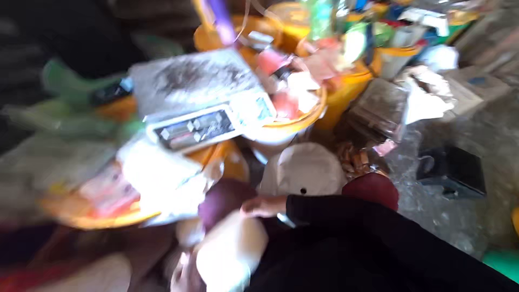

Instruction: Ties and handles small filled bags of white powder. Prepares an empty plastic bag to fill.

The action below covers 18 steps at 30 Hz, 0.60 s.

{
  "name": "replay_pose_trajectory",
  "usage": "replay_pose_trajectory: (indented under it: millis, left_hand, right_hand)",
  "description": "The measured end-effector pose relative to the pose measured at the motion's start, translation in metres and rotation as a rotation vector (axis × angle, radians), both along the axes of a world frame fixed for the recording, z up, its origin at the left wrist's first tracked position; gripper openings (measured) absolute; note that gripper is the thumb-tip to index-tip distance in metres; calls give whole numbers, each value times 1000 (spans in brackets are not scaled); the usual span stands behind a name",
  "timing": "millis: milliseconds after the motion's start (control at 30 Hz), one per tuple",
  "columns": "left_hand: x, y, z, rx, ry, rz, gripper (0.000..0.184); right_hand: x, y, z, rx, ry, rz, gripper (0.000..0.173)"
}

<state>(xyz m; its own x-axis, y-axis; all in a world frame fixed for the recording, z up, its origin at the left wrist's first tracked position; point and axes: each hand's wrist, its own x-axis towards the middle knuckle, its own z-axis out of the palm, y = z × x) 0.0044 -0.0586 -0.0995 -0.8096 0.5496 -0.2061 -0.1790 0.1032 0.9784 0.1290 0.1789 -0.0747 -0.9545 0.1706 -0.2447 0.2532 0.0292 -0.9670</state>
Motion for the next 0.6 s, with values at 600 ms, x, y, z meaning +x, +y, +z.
replay_pose_trajectory:
  millis: [600]
  left_hand:
    - [-24,-16,-26,237,-371,-132,13]
  right_hand:
    - [-11,2,-55,-386,-58,-149,22]
